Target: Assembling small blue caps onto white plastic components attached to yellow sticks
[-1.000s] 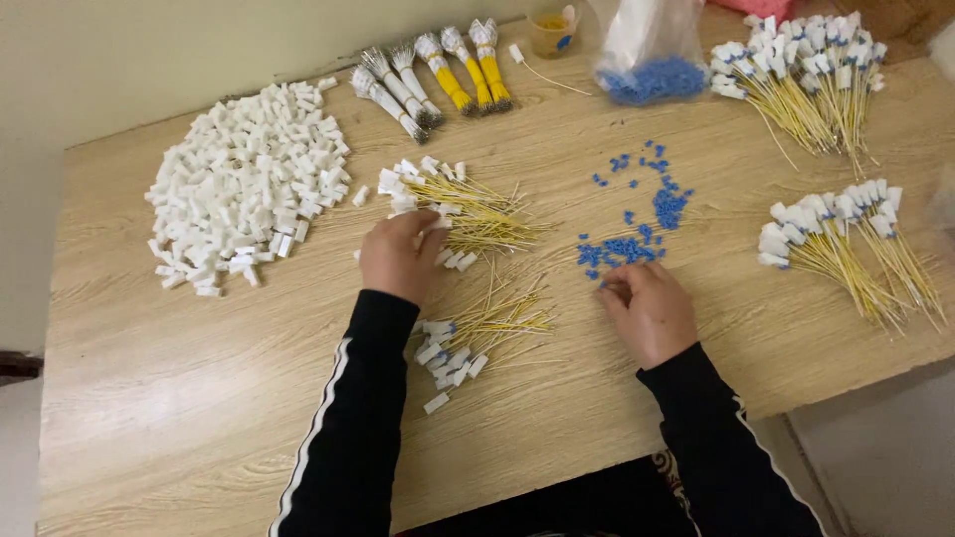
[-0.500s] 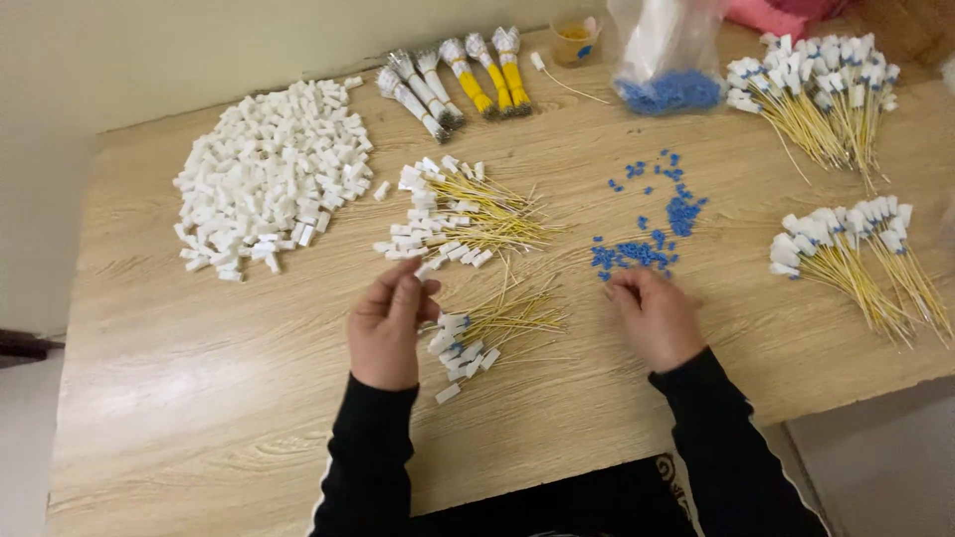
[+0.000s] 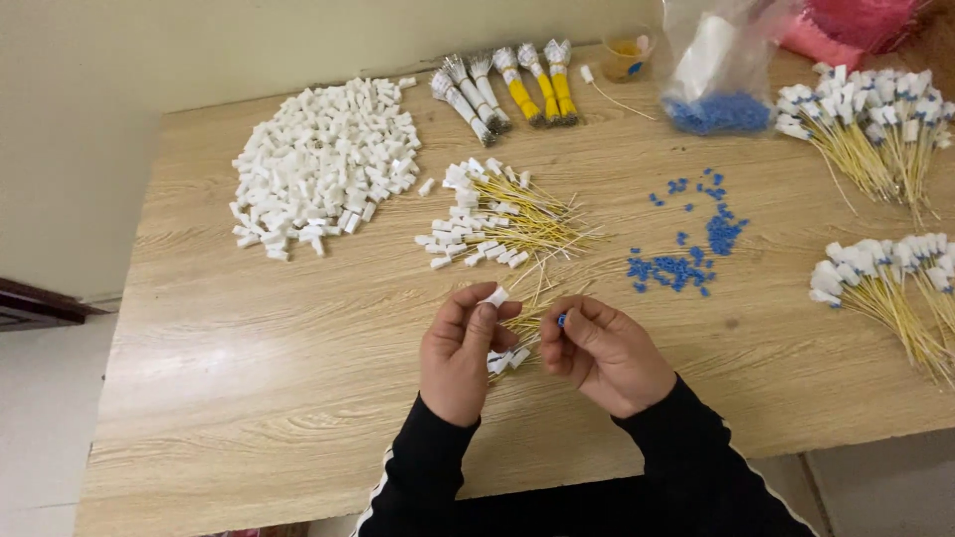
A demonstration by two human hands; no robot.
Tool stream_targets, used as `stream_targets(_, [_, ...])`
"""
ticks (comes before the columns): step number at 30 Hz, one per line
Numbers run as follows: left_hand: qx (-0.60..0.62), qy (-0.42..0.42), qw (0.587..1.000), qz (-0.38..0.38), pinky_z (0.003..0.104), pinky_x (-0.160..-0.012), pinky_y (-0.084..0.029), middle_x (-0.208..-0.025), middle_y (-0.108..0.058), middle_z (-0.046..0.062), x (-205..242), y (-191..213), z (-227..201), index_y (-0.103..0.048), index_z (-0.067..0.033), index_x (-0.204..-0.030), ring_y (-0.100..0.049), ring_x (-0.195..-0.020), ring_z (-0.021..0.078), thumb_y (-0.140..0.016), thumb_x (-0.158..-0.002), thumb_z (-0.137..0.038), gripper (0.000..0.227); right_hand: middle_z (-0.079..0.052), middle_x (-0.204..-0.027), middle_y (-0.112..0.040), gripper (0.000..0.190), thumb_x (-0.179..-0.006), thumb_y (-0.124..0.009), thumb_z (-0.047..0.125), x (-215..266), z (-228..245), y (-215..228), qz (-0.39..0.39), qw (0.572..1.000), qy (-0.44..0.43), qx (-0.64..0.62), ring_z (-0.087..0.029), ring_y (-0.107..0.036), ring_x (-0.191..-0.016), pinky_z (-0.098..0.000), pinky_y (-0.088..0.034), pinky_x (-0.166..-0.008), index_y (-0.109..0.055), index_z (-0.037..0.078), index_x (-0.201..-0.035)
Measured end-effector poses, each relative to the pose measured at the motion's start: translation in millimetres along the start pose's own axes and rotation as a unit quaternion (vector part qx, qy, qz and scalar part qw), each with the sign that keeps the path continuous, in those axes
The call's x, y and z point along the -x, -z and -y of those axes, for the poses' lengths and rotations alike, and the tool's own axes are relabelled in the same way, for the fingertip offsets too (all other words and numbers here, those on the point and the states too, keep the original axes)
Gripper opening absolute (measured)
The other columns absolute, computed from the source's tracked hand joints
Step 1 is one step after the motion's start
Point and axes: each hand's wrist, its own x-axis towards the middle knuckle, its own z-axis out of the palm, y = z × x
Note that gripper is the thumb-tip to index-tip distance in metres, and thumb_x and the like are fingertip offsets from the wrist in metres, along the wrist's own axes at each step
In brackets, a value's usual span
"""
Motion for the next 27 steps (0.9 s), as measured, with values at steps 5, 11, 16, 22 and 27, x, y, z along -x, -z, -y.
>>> stream_targets(5, [-0.039, 0.012, 0.999, 0.006, 0.019, -0.057, -0.054, -0.093, -0.075, 0.017, 0, 1, 7, -0.061, -0.0023, -0.12, -0.069, -0.064, 0.0124, -0.053, -0.097, -0.018, 0.029, -0.011, -0.086, -0.06, 0.017, -0.095, -0.056, 0.019, -2, 1, -11, -0.015, 0.999, 0.022, 0.047, -0.021, -0.067, -0.075, -0.0323, -0.06, -0.067, -0.059, 0.005, -0.104])
stream_targets(11, [-0.035, 0.014, 0.999, -0.006, 0.019, -0.058, -0.053, -0.093, -0.075, 0.017, 6, 0, 15, -0.065, -0.0007, -0.115, -0.071, -0.07, 0.0159, -0.057, -0.094, -0.013, 0.025, -0.015, -0.081, -0.065, 0.012, -0.09, -0.061, 0.003, 1, 2, -26, -0.058, 0.984, 0.111, 0.131, -0.022, -0.069, -0.07, -0.0321, -0.061, -0.061, -0.061, -0.003, -0.1])
stream_targets(16, [-0.043, 0.019, 0.999, -0.013, 0.019, -0.06, -0.053, -0.092, -0.074, 0.013, 9, 1, 25, -0.067, 0.0011, -0.112, -0.07, -0.075, 0.0148, -0.062, -0.092, -0.011, 0.024, -0.018, -0.079, -0.071, 0.015, -0.085, -0.066, -0.003, 0, 3, -37, -0.096, 0.944, 0.175, 0.263, -0.021, -0.071, -0.071, -0.0317, -0.062, -0.065, -0.063, -0.006, -0.099])
stream_targets(22, [-0.049, 0.004, 0.999, -0.015, 0.019, -0.06, -0.052, -0.09, -0.074, 0.012, 17, -9, 16, -0.07, 0.0004, -0.111, -0.066, -0.074, 0.0134, -0.066, -0.089, -0.01, 0.025, -0.011, -0.078, -0.07, 0.011, -0.088, -0.065, 0.001, 3, 3, -41, -0.104, 0.88, 0.271, 0.377, -0.012, -0.063, -0.074, -0.0274, -0.057, -0.067, -0.07, -0.002, -0.098])
stream_targets(27, [-0.012, -0.007, 1.0, 0.013, 0.023, -0.069, -0.051, -0.091, -0.072, 0.008, 18, -11, 25, -0.068, 0.0003, -0.114, -0.061, -0.074, 0.0116, -0.065, -0.089, -0.012, 0.028, -0.002, -0.09, -0.066, 0.01, -0.093, -0.061, 0.012, 2, -2, -41, -0.093, 0.866, 0.28, 0.403, -0.009, -0.062, -0.081, -0.0214, -0.05, -0.075, -0.066, 0.007, -0.1])
